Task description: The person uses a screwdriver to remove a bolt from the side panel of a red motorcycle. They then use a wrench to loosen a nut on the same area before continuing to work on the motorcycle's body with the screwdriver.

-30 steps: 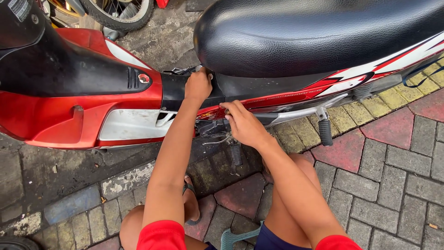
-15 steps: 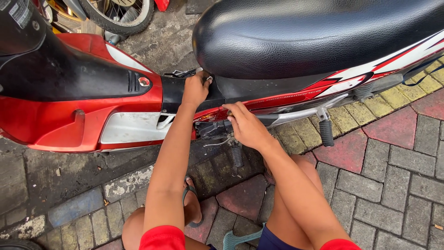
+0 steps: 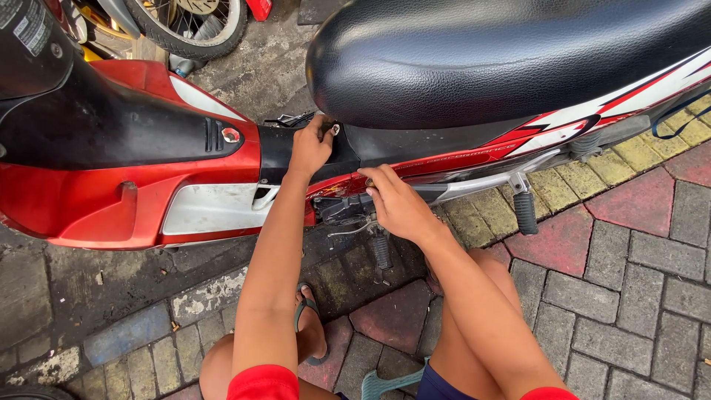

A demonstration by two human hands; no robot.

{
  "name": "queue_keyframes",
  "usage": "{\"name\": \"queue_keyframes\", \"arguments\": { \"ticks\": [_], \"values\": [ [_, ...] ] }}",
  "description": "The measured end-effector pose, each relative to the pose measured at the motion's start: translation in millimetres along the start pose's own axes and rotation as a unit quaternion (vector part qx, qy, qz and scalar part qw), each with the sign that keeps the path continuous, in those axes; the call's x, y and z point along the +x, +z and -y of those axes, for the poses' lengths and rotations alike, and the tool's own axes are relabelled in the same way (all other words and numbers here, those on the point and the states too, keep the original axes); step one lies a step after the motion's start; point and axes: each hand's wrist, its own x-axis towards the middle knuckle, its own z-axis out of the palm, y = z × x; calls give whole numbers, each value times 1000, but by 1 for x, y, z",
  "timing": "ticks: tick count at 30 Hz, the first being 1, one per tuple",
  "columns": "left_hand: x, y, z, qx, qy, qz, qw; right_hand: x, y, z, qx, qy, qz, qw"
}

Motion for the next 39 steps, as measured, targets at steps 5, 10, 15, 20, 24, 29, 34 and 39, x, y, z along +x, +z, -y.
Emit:
{"name": "queue_keyframes", "arguments": {
  "ticks": [5,10,15,20,24,29,34,39],
  "values": [
    [6,13,22,4,37,6,999,0,0,1,2,-1,1,1000],
    [18,20,32,-21,1,-2,1000,1,1,1,0,-4,-1,1000],
    [22,26,48,42,-50,45,997,2,2,0,3,-7,-2,1000],
    [10,14,24,12,-39,6,999,1,0,1,5,-12,-6,1000],
    [2,1,10,55,54,8,997,-2,-2,-1,-2,-13,-13,1000],
    [6,-2,10,133,112,14,985,-3,-6,-4,1,-7,-18,1000],
    [3,-9,5,156,120,38,980,-3,-11,-3,2,-4,-16,1000],
    [6,-6,-4,195,60,89,975,-3,-12,0,0,-2,-19,1000]
  ]
}}
